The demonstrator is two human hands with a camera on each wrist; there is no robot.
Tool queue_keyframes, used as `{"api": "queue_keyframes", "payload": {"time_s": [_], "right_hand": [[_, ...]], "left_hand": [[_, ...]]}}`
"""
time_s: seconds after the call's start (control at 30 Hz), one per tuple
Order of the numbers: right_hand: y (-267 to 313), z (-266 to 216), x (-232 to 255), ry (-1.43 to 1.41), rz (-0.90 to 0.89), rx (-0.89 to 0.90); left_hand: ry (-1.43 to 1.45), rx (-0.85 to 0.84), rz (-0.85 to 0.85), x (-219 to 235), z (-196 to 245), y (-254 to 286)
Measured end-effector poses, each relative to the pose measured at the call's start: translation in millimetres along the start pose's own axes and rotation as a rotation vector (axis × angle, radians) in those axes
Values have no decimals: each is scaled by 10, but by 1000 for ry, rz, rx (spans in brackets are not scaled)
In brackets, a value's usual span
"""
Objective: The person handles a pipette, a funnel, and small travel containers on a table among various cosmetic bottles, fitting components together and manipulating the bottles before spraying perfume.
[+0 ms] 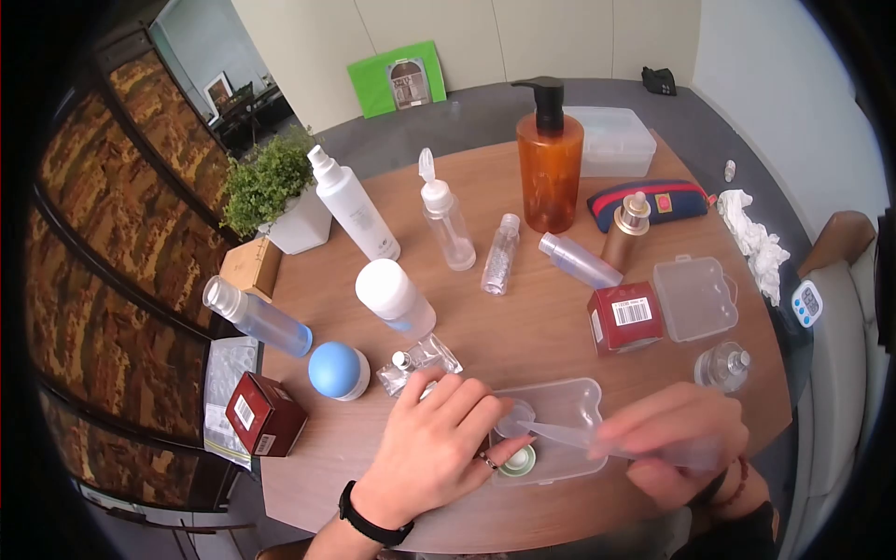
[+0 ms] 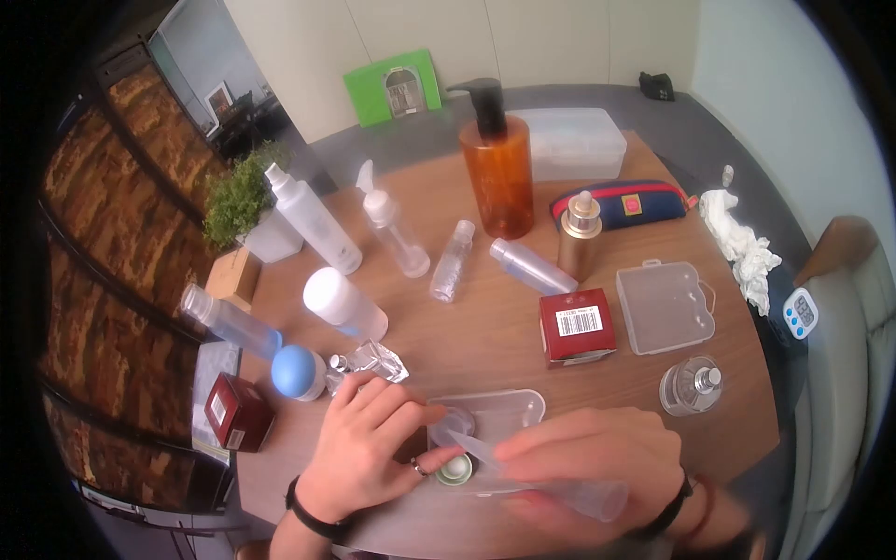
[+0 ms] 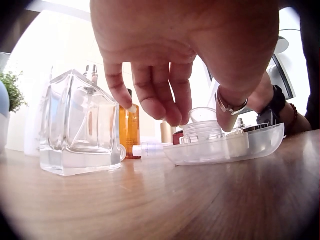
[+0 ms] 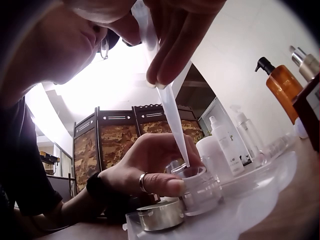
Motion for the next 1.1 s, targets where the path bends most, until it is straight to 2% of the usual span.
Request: {"api": "queue_keyframes", "payload": {"time_s": [0.07,0.13,0.27,0.37,0.43,0.47,0.53,0.67,0.73,0.9,0.97,1.1], "right_hand": [[23,33,7,-78,11,-57],[-38,19,-71,-13,-40,37],[-117,-11,-162,82,-159,-7],[-19,-79,-80,40,-45,61],[52,10,-43,-167,138,-86],[18,16,-58,-167,136,-95],[-134,-12,-186,72,-116,-17],[-112,-20,-153,61,-138,-12],[-9,-62,-49,-88,33,-1],[27,-9,-43,-144,107,-34],[-70,2,-139,32,-81,61],[-111,-12,-151,89,-111,-53]], "left_hand": [[8,6,-4,-13,3,6],[9,-4,-6,-5,-1,-12],[17,8,-8,-4,-2,-1],[21,4,-4,18,-6,-10],[36,11,2,2,-6,-7],[24,10,-6,2,-4,-3],[10,4,-15,-7,2,-4],[18,3,-14,-6,-9,-5],[17,10,-13,-3,-6,11],[19,16,-16,6,-6,-5],[18,13,-12,-12,-2,13],[30,10,-16,-3,-3,-5]]}}
Point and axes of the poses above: each hand's wrist, its own y-axis away from the middle knuckle, its own x-axis out of the back of the hand, z = x × y, the point moved 5 cm from there along -y, towards the middle knuckle, and after that the axes turned 6 degrees about -y, right-handed, at the moved point
